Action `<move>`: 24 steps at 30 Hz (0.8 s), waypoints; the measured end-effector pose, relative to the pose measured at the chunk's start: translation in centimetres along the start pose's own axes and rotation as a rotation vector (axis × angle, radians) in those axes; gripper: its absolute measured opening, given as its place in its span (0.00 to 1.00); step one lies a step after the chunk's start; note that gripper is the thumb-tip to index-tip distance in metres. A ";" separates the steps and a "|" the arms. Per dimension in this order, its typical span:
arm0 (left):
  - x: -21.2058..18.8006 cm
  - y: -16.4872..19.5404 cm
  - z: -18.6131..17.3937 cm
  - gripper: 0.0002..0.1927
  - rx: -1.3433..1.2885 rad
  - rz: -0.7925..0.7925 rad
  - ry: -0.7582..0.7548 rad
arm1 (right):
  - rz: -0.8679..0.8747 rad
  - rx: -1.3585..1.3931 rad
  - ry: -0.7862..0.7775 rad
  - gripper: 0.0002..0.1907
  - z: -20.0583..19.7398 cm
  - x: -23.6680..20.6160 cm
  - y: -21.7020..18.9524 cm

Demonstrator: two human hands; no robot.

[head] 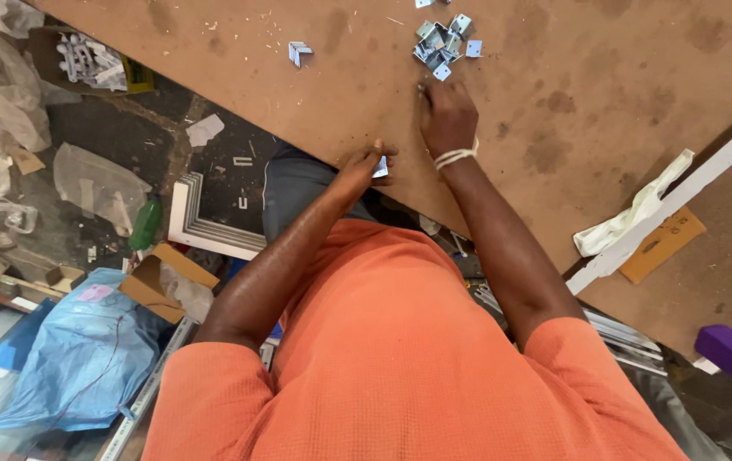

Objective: The person pours small metal bracket pieces from a plastic bag onto a workbench, then folds and assembles the pieces one at a time by hand, pressing the parts together and setting finished pieces aside. At the end they gather the pieces back into the bag and walk away from the bench.

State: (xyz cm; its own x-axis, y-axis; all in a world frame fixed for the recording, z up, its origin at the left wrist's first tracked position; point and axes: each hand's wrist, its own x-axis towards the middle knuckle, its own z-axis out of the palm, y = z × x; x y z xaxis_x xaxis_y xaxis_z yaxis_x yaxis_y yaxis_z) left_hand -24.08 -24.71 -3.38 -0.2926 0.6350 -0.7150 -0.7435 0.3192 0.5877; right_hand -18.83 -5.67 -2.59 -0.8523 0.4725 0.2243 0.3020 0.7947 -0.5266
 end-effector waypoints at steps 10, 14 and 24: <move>1.0 -1.1 -0.3 0.33 -0.060 -0.015 -0.044 | 0.460 0.399 0.178 0.09 -4.2 -3.6 0.7; 1.0 -1.2 0.1 0.35 -0.135 -0.009 -0.059 | 0.062 0.296 0.155 0.06 -5.9 -5.8 -2.7; 0.2 -2.2 -0.4 0.38 -0.037 -0.057 -0.026 | 0.023 0.344 -0.170 0.15 -1.4 -11.5 -6.7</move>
State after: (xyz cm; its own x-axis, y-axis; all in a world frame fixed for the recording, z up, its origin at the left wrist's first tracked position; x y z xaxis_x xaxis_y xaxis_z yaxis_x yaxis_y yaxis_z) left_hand -22.76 -25.57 -4.97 -0.2342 0.6346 -0.7365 -0.7804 0.3291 0.5317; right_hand -10.49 -15.86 -0.52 -0.9142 0.3961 0.0853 0.1856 0.5966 -0.7808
